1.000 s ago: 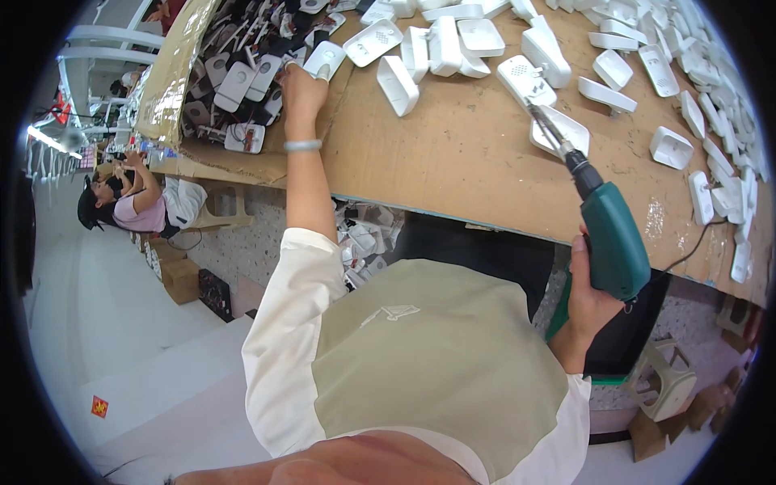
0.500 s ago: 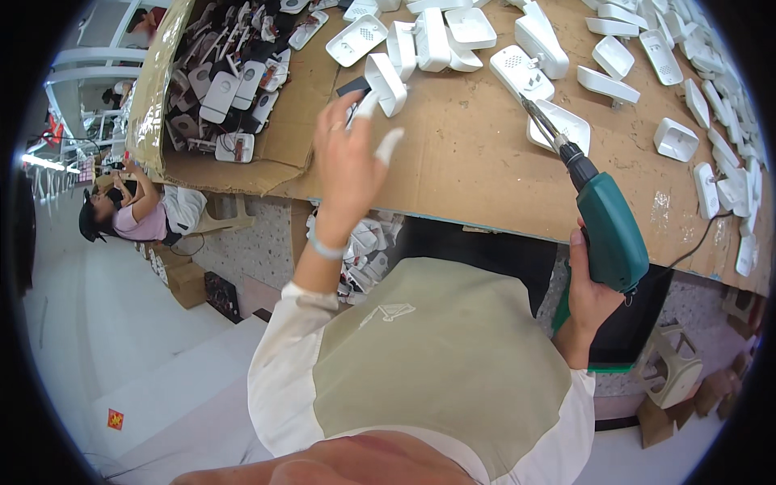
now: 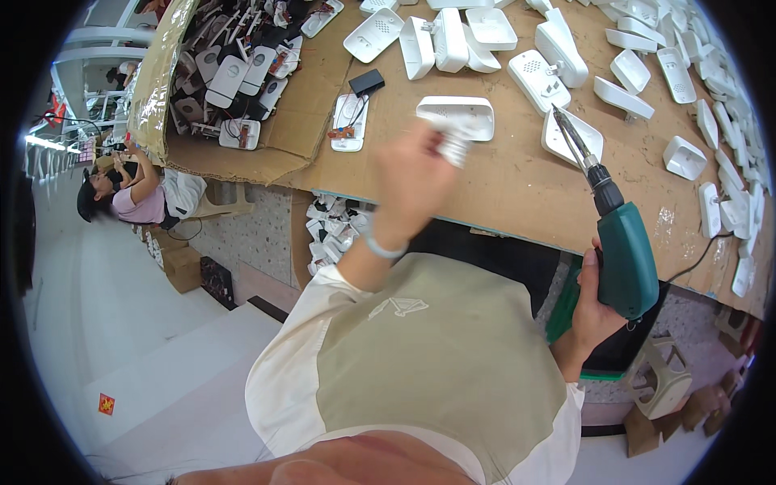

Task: Soldering wires onto circuit boards inside plastic casings at a factory workbench.

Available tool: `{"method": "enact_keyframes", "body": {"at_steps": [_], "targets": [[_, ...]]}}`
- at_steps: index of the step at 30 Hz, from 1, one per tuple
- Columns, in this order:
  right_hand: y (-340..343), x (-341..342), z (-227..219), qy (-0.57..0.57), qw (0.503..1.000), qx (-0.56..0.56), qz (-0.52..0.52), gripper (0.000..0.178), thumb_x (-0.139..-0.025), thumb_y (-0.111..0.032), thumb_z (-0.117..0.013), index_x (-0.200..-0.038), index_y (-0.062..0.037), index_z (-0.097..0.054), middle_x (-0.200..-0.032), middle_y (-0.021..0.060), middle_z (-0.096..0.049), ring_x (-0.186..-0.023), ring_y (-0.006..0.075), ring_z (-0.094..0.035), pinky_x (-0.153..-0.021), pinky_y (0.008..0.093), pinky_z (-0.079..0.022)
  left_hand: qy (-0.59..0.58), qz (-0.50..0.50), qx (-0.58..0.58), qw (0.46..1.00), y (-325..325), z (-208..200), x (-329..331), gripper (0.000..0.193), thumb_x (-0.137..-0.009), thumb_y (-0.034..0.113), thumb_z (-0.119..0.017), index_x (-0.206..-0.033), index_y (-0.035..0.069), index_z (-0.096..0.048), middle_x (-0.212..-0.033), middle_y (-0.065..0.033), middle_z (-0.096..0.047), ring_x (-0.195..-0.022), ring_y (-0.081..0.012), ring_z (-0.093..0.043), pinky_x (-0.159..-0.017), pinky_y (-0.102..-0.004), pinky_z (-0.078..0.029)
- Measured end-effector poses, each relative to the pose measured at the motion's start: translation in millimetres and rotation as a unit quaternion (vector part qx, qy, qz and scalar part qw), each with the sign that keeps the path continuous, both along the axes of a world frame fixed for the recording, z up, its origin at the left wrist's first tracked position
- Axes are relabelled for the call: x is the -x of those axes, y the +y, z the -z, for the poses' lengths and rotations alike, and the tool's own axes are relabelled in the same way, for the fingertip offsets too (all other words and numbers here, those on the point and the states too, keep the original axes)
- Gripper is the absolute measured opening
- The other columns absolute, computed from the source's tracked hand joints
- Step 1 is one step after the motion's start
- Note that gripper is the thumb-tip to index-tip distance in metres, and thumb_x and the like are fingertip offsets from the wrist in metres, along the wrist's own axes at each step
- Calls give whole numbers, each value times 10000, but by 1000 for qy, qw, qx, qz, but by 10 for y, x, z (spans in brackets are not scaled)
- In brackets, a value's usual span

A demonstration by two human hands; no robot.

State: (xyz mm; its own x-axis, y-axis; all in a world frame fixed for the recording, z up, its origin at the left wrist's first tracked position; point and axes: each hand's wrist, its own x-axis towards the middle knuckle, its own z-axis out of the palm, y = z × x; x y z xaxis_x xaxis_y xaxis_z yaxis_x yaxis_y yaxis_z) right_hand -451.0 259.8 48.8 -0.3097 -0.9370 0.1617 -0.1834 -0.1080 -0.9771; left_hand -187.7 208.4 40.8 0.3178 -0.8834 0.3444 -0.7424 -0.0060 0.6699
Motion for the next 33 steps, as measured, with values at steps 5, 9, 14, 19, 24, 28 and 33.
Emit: {"method": "enact_keyframes", "body": {"at_steps": [5, 9, 14, 19, 24, 28, 33], "targets": [[-47, 8, 68, 7, 1000, -17, -24, 262, -900, 28, -744, -1160, 24, -712, -1026, 90, -758, -701, 62, -613, -587, 200, -465, -371, -203, -30, 906, 16, 126, -1249, 605, -858, 426, -808, -1154, -72, -636, -997, -196, -712, -830, -317, -705, -735, -442, -554], [-48, -71, 71, -5, 999, -22, -43, 275, -899, 31, -745, -1172, 26, -712, -1040, 91, -756, -789, 81, -655, -649, 212, -504, -117, -149, -174, 966, 12, 145, -1355, 566, -875, 346, -798, -1175, -94, -606, -1110, -284, -663, -1023, -411, -667, -898, -468, -532], [-13, -41, 82, 0, 998, -17, -53, 289, -899, 48, -741, -1185, 30, -709, -1064, 96, -754, -911, 125, -687, -797, 252, -541, 140, -155, -159, 965, 73, 74, -1260, 389, -887, 120, -758, -1156, -113, -600, -993, -209, -691, -871, -271, -729, -726, -384, -578], [25, -57, 82, -4, 998, -44, -41, 295, -892, 49, -749, -1184, 33, -709, -1065, 96, -755, -966, 149, -701, -882, 276, -540, 41, -145, -50, 987, 299, 310, -1184, 287, -893, 38, -695, -1153, -66, -631, -962, -157, -687, -758, -235, -664, -704, -364, -553], [28, -62, 42, -9, 997, -61, -55, 255, -870, 26, -787, -1120, 22, -738, -1042, 78, -758, -939, 132, -704, -868, 274, -543, -89, -165, 85, 979, 502, 225, -780, 130, -967, 17, -661, -1072, -50, -700, -942, -138, -666, -708, -193, -703, -630, -320, -544], [11, -172, 13, 1, 997, -45, -62, 201, -825, 20, -818, -1017, 32, -759, -882, 59, -761, -800, 117, -701, -768, 255, -545, -82, -68, 58, 993, 624, 240, -418, 156, -950, 6, -688, -1102, -28, -697, -995, -142, -693, -743, -213, -721, -651, -342, -557], [-31, -215, 67, 45, 985, -48, -159, 177, -838, 41, -784, -986, 38, -686, -916, 72, -696, -829, 121, -641, -750, 248, -498, -145, 59, 48, 987, 352, 339, -119, 173, -883, 86, -742, -1032, 24, -682, -864, -113, -619, -798, -307, -585, -755, -409, -420]]}}
